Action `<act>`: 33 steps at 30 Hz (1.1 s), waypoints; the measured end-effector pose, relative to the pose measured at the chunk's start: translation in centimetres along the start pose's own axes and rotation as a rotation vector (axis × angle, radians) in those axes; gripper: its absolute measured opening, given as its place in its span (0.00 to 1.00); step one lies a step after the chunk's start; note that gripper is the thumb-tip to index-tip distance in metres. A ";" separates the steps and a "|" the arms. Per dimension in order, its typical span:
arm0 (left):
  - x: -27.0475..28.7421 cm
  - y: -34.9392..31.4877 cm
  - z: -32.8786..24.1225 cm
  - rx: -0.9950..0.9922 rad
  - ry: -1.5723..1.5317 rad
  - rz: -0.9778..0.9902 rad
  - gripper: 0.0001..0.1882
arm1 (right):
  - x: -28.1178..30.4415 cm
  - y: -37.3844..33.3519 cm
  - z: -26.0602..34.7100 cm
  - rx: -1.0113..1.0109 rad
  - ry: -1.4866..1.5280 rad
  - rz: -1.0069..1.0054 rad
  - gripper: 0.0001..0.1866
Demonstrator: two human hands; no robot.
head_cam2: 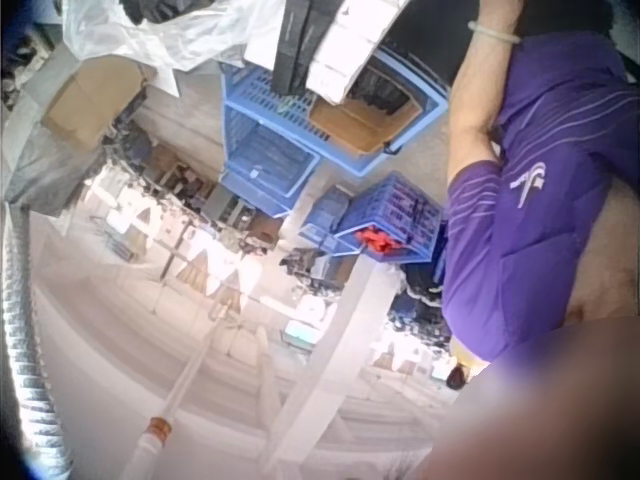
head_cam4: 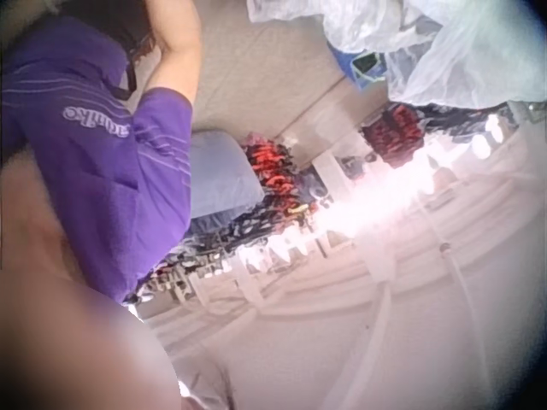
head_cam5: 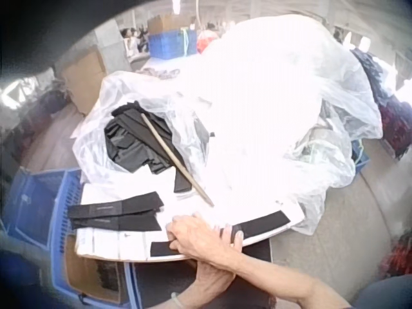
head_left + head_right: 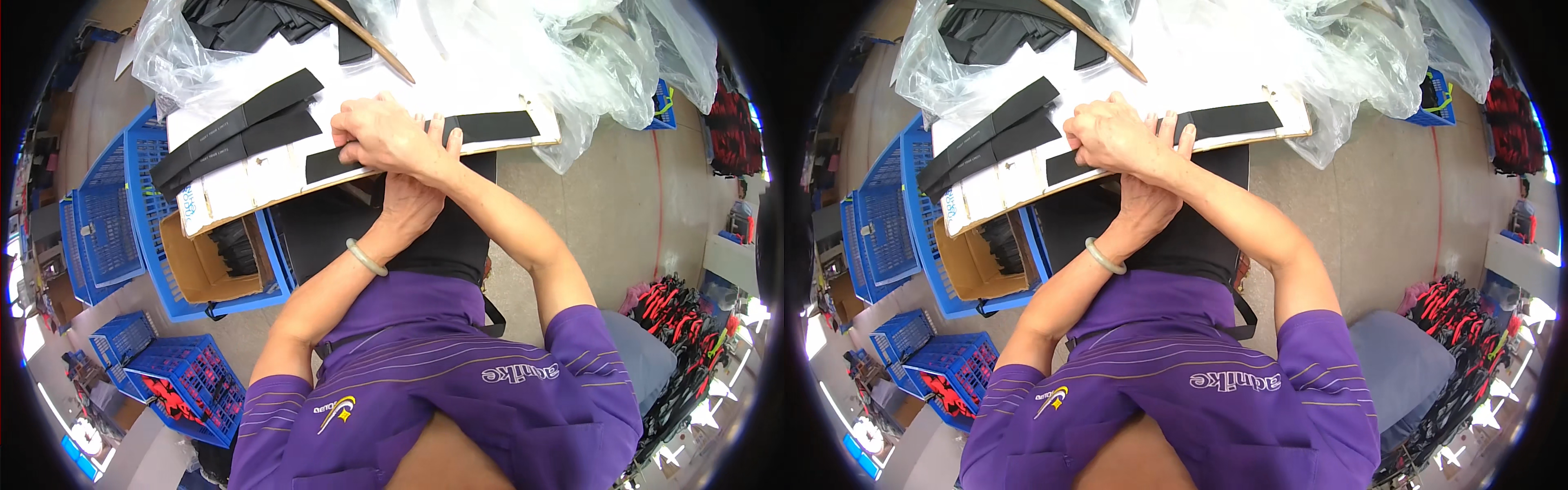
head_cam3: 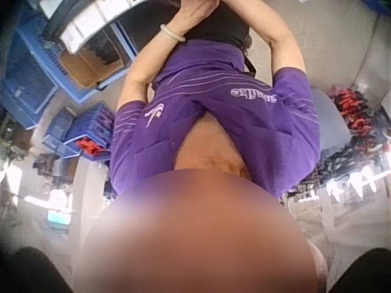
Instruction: Assembling safety gear components by inserting foam padding into black fabric sleeves at a manufacturing workstation.
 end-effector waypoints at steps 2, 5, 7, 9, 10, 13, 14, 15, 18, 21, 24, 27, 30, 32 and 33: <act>0.0 -0.1 0.1 -0.004 0.003 0.006 0.23 | -0.2 0.6 -0.2 -0.025 0.048 -0.025 0.10; -0.2 -0.2 0.1 -0.019 0.010 0.010 0.26 | -0.5 0.7 -0.6 -0.127 0.103 -0.017 0.10; -0.3 -0.3 0.1 -0.026 0.009 0.010 0.27 | -0.7 0.9 -1.0 -0.174 0.181 -0.045 0.10; -0.2 -0.4 0.2 -0.045 0.022 0.007 0.29 | -0.9 0.9 -1.0 -0.163 0.153 -0.061 0.10; -0.3 -0.4 0.2 -0.045 0.016 0.008 0.29 | -0.9 0.9 -0.9 -0.147 0.122 -0.081 0.10; -0.3 -0.4 0.2 -0.055 0.019 -0.004 0.30 | -1.3 1.0 -1.1 -0.193 0.141 -0.064 0.11; -0.3 -0.5 0.2 -0.052 0.020 0.000 0.29 | -1.3 1.0 -1.0 -0.194 0.140 -0.063 0.11; -0.2 -0.5 0.3 -0.049 0.022 0.003 0.29 | -1.2 0.9 -0.8 -0.178 0.129 -0.089 0.11; -0.1 -0.3 0.0 -0.068 0.058 -0.003 0.29 | -1.0 0.9 -0.8 -0.158 0.114 -0.131 0.11; -0.1 0.0 -0.5 -0.073 0.100 0.022 0.29 | -0.4 0.8 -0.7 -0.177 0.112 -0.130 0.10; -0.2 0.0 -0.5 -0.082 0.044 0.019 0.30 | -0.4 1.0 -0.9 -0.187 0.070 -0.115 0.11; -0.3 0.1 -0.6 -0.084 0.076 0.037 0.30 | -0.7 0.8 -0.9 -0.177 0.119 -0.100 0.11; 0.5 0.0 0.2 -0.029 0.064 -0.007 0.26 | 1.0 -0.2 1.1 -0.153 0.390 -0.248 0.11; 1.5 0.7 0.3 0.104 -0.193 -0.092 0.21 | 2.8 -2.1 0.7 -0.343 0.785 -0.334 0.11; 1.8 0.0 0.9 0.030 -0.137 -0.105 0.19 | 5.0 -3.0 1.6 -0.263 0.839 -0.360 0.11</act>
Point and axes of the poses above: each hand's wrist, its own y-axis towards the middle knuckle, its own x-axis out of the back of the hand, z = x × y, the point moved 5 cm from there along y, towards the middle knuckle, and after that the axes turned 9 degrees about y, right-handed, at the moved point
